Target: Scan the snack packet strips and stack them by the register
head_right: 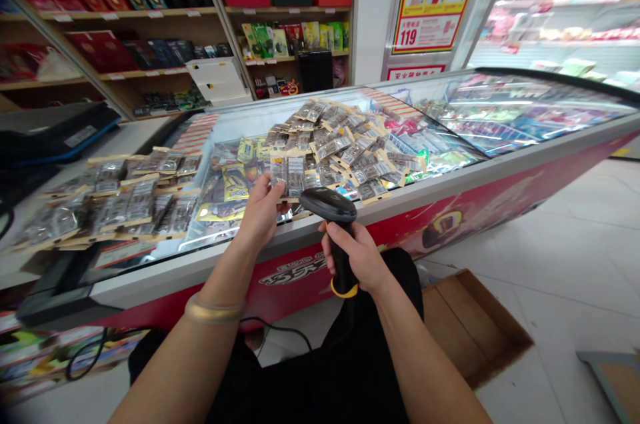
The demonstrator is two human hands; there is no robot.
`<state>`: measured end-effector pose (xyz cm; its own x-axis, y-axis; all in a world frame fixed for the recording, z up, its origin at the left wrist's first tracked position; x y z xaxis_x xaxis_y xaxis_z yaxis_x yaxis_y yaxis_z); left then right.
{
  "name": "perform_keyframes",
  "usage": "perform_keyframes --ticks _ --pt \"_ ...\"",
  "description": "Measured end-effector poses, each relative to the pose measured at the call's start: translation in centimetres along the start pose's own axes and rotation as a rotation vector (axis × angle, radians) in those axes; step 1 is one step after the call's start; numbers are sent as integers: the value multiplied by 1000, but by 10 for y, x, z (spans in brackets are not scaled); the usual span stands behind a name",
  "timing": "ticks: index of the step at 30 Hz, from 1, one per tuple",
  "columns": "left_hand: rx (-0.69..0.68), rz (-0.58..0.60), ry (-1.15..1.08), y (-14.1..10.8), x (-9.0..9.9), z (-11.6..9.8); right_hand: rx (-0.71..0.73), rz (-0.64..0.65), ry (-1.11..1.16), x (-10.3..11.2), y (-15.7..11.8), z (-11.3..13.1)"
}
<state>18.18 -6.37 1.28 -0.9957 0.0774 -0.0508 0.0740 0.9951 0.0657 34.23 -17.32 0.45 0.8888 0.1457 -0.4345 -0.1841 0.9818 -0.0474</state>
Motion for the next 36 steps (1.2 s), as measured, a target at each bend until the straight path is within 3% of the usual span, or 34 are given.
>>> perform_keyframes --ticks 15,22,25,27,29,36 --pt "-8 7 -45 -1 -1 -2 -42 -39 -5 -4 0 3" --pt "-21 -21 -19 -5 -6 -3 -25 -32 -7 -5 -5 4" --pt "-65 -76 -5 -8 1 -5 -8 -12 -14 -9 -3 7" --pt "-98 -140 28 -10 18 -12 -21 25 -22 -17 3 11" --pt "-127 -229 86 -14 47 -23 -31 71 -28 -32 13 16" --pt "-331 -637 520 -23 195 -66 -98 277 -34 -114 63 14"
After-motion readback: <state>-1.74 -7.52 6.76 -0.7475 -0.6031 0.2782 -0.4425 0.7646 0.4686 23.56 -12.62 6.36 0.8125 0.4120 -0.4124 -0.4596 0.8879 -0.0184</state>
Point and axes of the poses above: each hand's wrist, its own y-axis towards the middle knuckle, its own x-axis out of the back of the hand, z = x × y, the point moved 1 cm from there along y, towards the middle knuckle, and after that the axes turned 5 degrees about z, right-handed, at the moved point
